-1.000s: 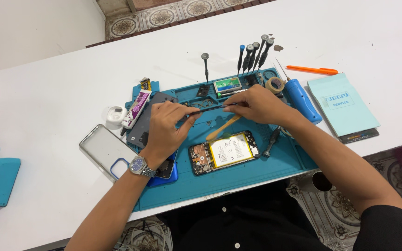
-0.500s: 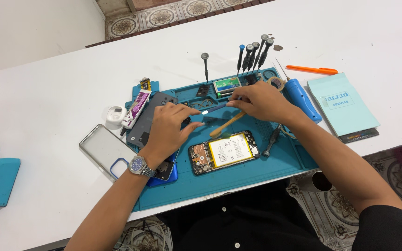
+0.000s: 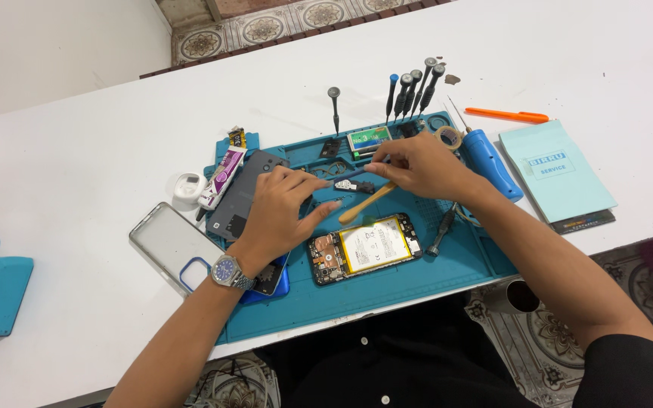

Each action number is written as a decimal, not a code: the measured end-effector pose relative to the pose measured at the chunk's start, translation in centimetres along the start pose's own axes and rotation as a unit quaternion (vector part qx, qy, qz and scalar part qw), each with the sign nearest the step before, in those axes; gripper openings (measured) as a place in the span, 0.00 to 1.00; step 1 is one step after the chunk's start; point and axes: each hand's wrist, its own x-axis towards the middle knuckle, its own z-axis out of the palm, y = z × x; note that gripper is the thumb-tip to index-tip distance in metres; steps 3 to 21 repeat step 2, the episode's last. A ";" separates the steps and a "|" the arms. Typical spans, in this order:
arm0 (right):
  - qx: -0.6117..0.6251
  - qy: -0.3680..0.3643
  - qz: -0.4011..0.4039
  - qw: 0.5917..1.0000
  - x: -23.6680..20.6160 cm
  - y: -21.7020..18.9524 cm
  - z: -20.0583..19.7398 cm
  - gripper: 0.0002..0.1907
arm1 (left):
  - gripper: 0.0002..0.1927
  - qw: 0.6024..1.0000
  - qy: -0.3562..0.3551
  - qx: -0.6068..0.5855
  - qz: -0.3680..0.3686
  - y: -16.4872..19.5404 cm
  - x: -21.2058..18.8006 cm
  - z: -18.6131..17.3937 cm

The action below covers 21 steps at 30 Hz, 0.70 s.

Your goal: The person disassembles a smartphone on a repair mat, unscrewing and prying open the back cover, then removes the battery and cleans the internal components with a brush. They handle the phone frame, screws, and small internal parts while working with screwdrivers and a pry tool.

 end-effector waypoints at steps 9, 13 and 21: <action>0.032 0.002 -0.046 0.998 -0.2 0.0 0.3 0.13 | 0.18 1.000 0.020 -0.014 0.007 0.2 0.0 -0.1; 0.032 0.002 -0.046 0.998 -0.2 0.0 0.3 0.13 | 0.18 1.000 0.020 -0.014 0.007 0.2 0.0 -0.1; 0.032 0.002 -0.046 0.998 -0.2 0.0 0.3 0.13 | 0.18 1.000 0.020 -0.014 0.007 0.2 0.0 -0.1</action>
